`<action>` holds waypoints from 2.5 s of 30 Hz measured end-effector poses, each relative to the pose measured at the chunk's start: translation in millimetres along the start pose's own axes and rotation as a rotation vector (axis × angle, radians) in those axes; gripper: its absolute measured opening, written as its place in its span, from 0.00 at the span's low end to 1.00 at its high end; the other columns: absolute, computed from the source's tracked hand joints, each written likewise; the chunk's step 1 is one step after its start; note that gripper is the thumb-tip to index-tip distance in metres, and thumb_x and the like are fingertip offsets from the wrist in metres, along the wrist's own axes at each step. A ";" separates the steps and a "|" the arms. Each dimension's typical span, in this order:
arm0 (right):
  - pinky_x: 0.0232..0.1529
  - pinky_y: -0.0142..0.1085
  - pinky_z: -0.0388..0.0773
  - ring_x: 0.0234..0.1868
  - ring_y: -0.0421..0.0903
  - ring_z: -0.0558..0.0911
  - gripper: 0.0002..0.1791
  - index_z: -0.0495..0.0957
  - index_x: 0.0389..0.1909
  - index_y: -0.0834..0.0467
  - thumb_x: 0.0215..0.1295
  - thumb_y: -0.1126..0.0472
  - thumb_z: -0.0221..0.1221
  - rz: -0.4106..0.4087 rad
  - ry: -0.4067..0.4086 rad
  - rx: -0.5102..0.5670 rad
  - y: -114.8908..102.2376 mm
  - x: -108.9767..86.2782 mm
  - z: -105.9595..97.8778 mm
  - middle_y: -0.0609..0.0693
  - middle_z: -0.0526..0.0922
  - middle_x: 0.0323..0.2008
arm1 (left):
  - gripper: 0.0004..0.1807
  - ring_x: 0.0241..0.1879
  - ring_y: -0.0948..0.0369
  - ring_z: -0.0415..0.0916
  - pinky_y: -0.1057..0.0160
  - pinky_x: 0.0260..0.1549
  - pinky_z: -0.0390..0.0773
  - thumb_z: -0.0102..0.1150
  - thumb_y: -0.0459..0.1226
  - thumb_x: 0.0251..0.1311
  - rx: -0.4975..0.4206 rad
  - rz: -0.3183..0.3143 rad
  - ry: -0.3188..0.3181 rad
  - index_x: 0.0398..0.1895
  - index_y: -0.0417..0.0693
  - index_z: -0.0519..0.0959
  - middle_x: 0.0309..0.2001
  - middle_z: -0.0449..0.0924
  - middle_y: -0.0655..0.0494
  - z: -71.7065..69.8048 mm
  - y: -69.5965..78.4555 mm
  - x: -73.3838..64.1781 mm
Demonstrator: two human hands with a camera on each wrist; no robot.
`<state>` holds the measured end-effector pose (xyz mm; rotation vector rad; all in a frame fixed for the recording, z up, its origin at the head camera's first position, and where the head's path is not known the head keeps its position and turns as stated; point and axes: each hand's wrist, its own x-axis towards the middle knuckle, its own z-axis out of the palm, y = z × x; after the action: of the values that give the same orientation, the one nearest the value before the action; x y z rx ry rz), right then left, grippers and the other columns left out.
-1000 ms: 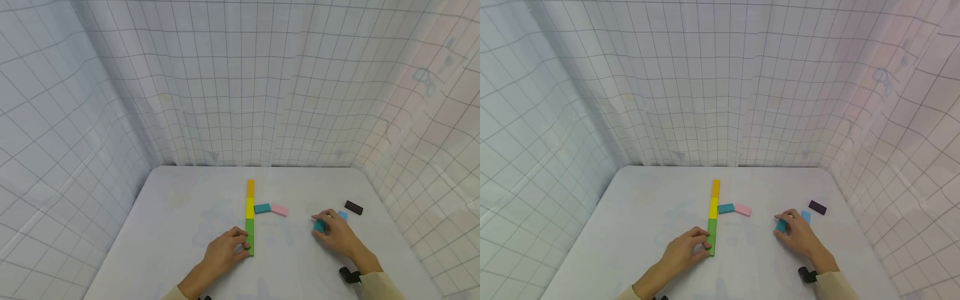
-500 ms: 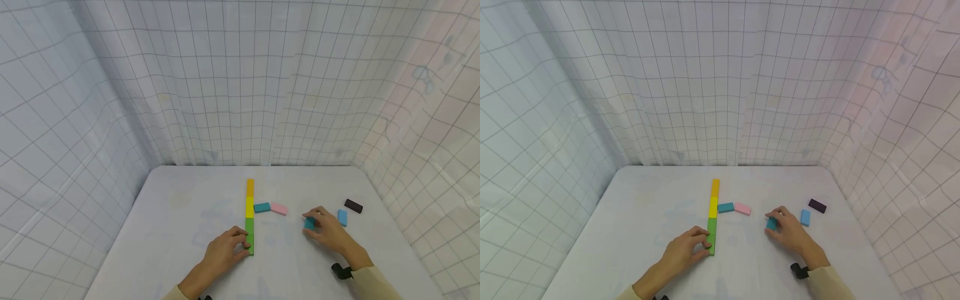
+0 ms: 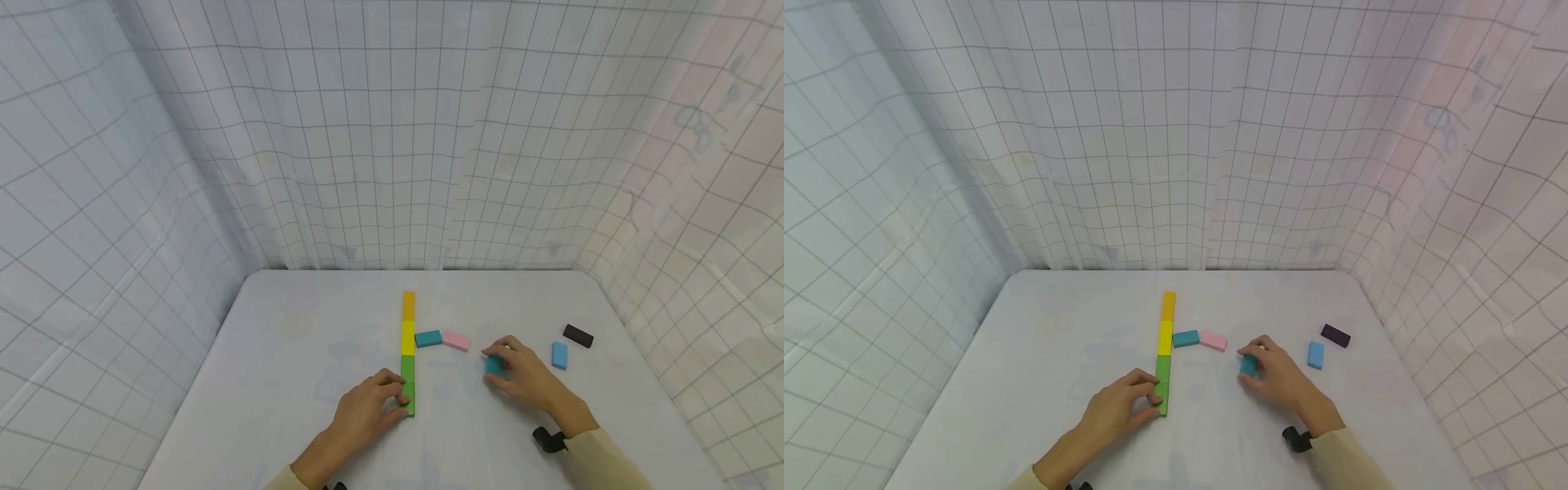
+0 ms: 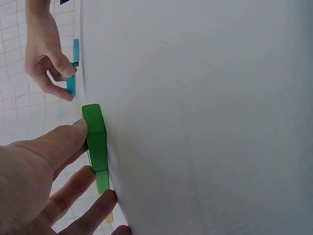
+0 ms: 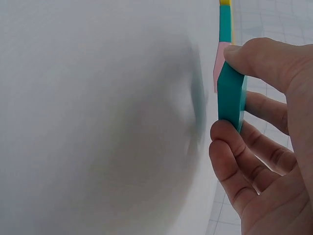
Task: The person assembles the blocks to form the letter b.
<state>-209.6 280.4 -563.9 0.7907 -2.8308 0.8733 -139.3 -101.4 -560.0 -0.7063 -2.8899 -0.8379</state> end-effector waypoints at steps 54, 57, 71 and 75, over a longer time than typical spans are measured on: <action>0.58 0.41 0.92 0.52 0.44 0.90 0.16 0.88 0.56 0.53 0.73 0.61 0.81 -0.046 -0.091 -0.005 -6.3 18.1 12.7 0.55 0.85 0.66 | 0.08 0.55 0.57 0.93 0.61 0.45 0.90 0.88 0.42 0.66 -0.012 0.014 -0.002 0.41 0.63 0.93 0.61 0.91 0.62 -1.1 -1.4 2.0; 0.57 0.40 0.92 0.51 0.43 0.90 0.17 0.88 0.56 0.54 0.72 0.62 0.81 -0.056 -0.085 -0.005 -6.0 17.6 13.1 0.55 0.86 0.66 | 0.08 0.55 0.58 0.93 0.61 0.46 0.90 0.88 0.43 0.66 -0.008 0.010 -0.005 0.41 0.63 0.93 0.61 0.91 0.62 -1.4 -0.7 1.9; 0.54 0.38 0.91 0.49 0.43 0.90 0.20 0.88 0.58 0.56 0.70 0.64 0.82 -0.090 -0.050 -0.027 -6.1 17.4 14.6 0.55 0.86 0.63 | 0.08 0.55 0.57 0.92 0.62 0.43 0.89 0.87 0.43 0.67 0.003 0.001 -0.009 0.41 0.63 0.93 0.62 0.90 0.63 -0.5 -0.2 2.0; 0.54 0.38 0.91 0.49 0.43 0.90 0.21 0.87 0.60 0.57 0.70 0.64 0.82 -0.092 -0.050 -0.013 -5.5 16.6 14.4 0.56 0.86 0.63 | 0.08 0.55 0.57 0.92 0.62 0.43 0.89 0.87 0.43 0.67 -0.001 0.003 -0.010 0.41 0.63 0.93 0.62 0.90 0.63 0.1 -0.2 1.8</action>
<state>-220.1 261.2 -569.6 0.9462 -2.8134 0.8323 -141.0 -100.7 -559.8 -0.7165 -2.8969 -0.8387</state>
